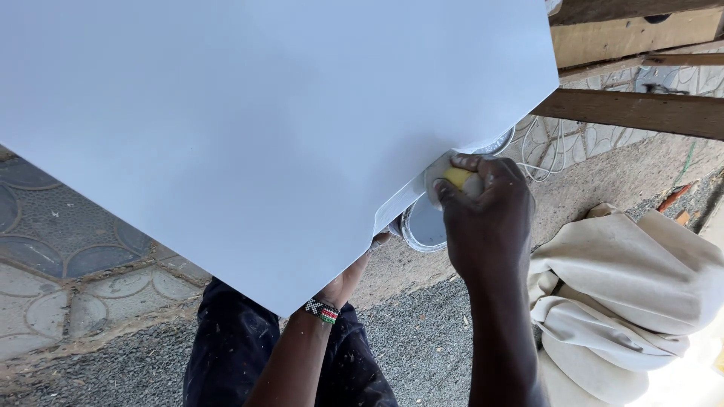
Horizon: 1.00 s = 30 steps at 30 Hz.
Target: Painting a white board using a sponge dipped in white paint.
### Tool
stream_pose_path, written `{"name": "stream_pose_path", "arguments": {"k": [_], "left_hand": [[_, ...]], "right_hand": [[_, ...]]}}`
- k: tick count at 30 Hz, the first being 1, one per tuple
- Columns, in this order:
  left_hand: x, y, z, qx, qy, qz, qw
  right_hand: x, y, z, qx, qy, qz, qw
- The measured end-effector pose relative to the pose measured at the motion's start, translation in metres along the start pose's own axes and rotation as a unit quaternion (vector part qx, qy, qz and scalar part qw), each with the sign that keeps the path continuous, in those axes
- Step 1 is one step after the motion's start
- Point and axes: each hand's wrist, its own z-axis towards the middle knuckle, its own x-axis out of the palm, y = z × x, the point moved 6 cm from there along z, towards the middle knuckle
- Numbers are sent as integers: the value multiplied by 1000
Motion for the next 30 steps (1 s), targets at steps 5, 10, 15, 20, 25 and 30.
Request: {"name": "stream_pose_path", "arguments": {"k": [5,10,15,20,25,30], "left_hand": [[-22,-2,-2,13,19,19,1000],[-18,-7,-6,4,11,20,1000],[-14,-8,-11,-5,0,51,999],[-11,-11,-12,-5,0,57,998],[-20,-10,-13,-7,-12,63,998],[-18,-15,-14,-3,-5,81,997]], "right_hand": [[14,28,-34,-94,147,-8,985],[9,-7,-5,28,14,-2,999],[21,-33,15,135,-96,95,982],[33,-53,17,141,-137,155,968],[29,-74,25,163,-165,161,959],[7,-103,36,127,-181,169,960]]}}
